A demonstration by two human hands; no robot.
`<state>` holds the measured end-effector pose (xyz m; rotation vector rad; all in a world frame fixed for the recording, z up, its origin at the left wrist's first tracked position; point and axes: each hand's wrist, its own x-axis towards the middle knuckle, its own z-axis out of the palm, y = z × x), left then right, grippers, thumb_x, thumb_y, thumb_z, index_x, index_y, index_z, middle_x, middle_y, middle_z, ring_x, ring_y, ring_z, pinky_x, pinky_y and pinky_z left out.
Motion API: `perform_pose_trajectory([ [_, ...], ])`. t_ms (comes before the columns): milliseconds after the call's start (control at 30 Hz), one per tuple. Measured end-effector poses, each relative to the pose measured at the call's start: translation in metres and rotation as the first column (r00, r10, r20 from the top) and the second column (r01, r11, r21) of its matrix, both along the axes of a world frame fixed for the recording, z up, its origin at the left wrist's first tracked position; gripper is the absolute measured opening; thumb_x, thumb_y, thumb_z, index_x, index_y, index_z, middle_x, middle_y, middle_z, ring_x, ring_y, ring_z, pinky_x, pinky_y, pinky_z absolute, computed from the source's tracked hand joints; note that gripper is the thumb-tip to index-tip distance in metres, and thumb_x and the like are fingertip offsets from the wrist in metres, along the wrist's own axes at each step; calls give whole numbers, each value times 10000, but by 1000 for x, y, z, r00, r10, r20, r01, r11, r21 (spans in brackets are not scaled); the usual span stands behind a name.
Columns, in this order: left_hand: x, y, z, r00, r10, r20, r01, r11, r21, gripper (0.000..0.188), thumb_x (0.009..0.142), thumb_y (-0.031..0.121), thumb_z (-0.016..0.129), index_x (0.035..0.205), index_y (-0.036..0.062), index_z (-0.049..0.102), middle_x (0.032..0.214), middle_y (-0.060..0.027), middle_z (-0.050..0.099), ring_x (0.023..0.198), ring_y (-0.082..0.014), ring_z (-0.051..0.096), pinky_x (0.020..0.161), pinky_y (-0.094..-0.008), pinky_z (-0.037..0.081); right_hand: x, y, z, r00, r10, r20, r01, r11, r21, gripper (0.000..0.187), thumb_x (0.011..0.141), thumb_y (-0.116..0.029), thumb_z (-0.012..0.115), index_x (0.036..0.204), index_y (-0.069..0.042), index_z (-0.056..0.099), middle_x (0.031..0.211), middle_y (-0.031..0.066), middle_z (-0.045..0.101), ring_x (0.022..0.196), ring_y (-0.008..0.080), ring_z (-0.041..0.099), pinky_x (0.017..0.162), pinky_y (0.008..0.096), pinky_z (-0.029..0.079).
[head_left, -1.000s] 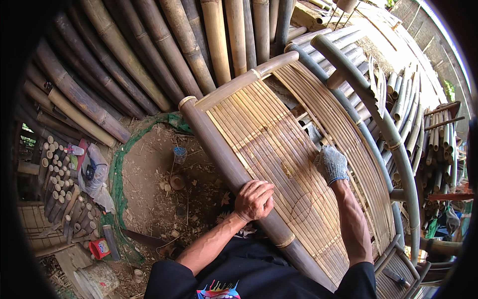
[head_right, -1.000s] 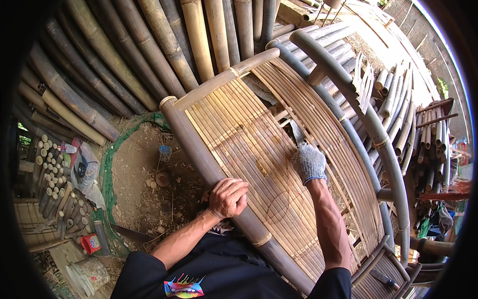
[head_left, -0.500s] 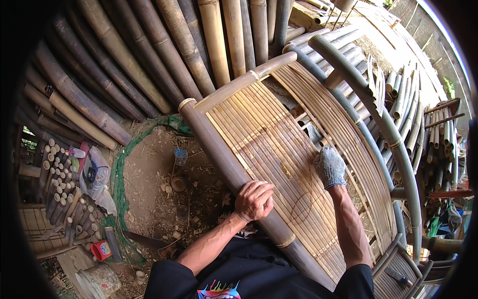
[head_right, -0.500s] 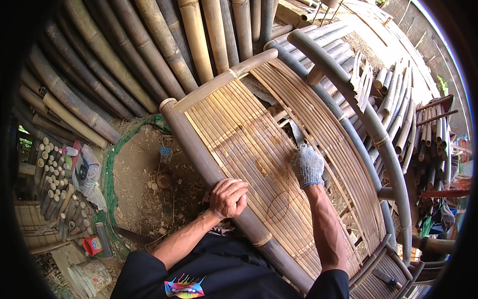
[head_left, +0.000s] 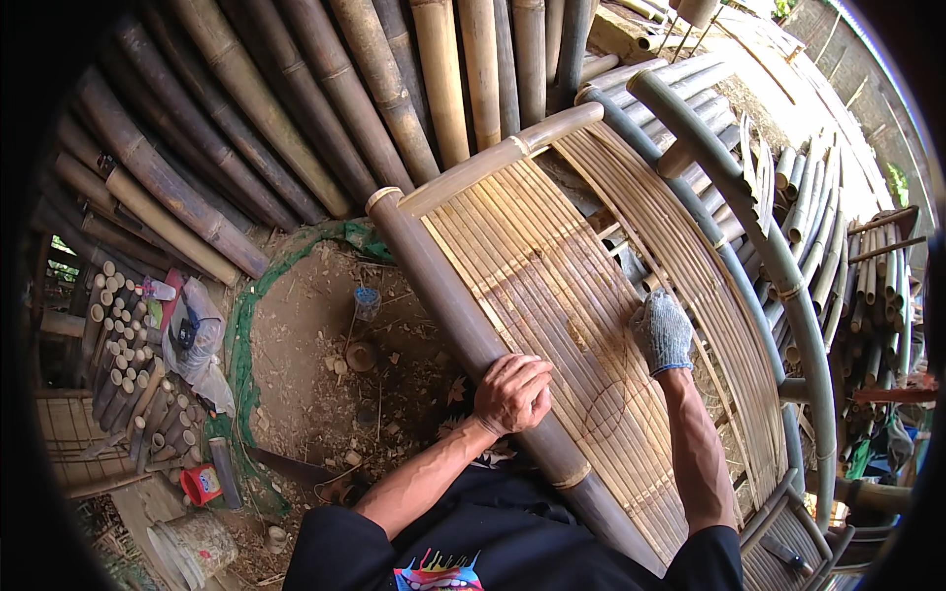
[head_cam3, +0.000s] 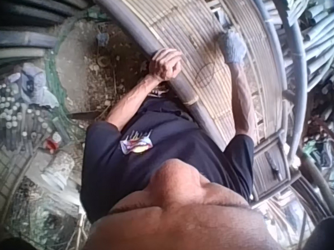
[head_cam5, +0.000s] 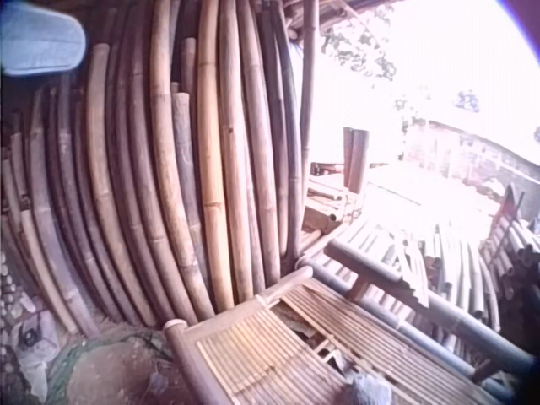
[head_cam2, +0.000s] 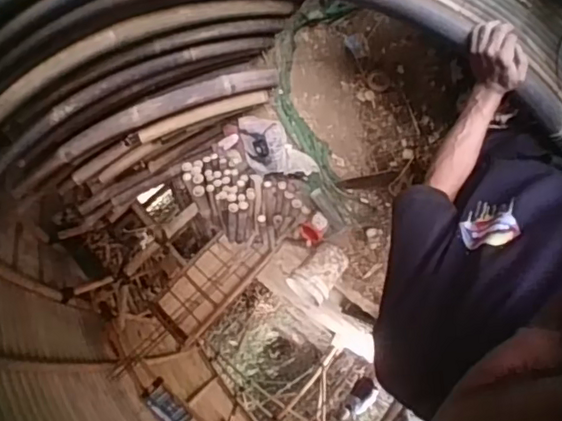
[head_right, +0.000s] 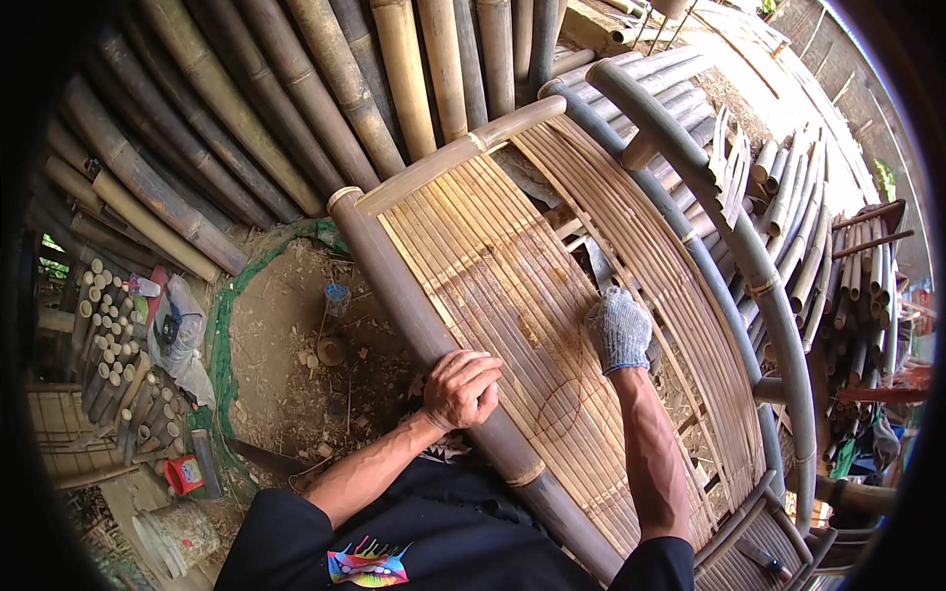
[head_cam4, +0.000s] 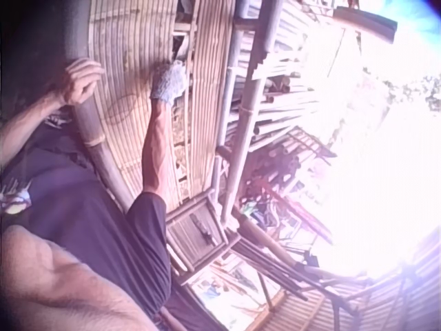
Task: The person weaves together thin bamboo strips into the seat of a bamboo bench using a thin cord to secure the pieces.
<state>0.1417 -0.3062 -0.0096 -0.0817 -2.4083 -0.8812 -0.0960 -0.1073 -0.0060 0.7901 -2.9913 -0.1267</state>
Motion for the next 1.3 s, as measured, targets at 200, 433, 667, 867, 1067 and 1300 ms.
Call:
perform_pose_trajectory([
  [200,0,0,0,1000,-2,-1,2,1000,8,143,773,57,629,888,39,712,1025,-79,712,980,-283,686,886,-423,541,4,-5,9,1000,-4,21,3,999,48,246,879,-230,596,985,-24,677,925,214,703,850,370,719,736,456,583],
  [433,0,0,-2,1000,-1,8,1,1000,0,147,769,61,636,892,42,716,1028,-76,712,993,-280,683,892,-421,539,4,-5,9,999,-4,36,4,1000,15,247,883,-222,583,995,-21,674,930,224,706,852,383,720,741,467,583],
  [667,-1,1,-2,1000,-6,6,6,1000,-8,142,772,66,642,888,46,722,1035,-71,714,1004,-274,682,897,-417,538,7,-4,9,999,-34,-11,34,999,-33,211,861,-197,618,962,-14,645,868,228,642,798,385,663,727,482,547],
  [867,2,0,-7,1000,7,-3,-7,1000,-18,125,803,82,629,909,38,679,1034,-79,683,979,-265,673,888,-411,531,84,-105,82,918,386,94,-283,802,-526,338,841,-301,790,1044,-51,689,990,156,677,916,345,657,808,440,532],
  [1067,8,4,-21,996,64,55,-61,996,-63,387,743,278,714,1074,81,687,1080,-167,687,1005,-396,653,924,-533,494,135,-160,52,780,466,418,-298,863,-407,435,831,-457,738,925,-34,707,914,198,682,875,412,664,771,486,533],
  [1300,11,2,-40,993,-10,119,13,1000,-25,363,737,270,698,1048,84,700,1048,-157,694,986,-387,658,938,-531,498,133,-167,28,843,402,356,-272,891,-363,208,887,-251,643,887,-49,692,887,216,688,834,426,677,746,519,543],
])
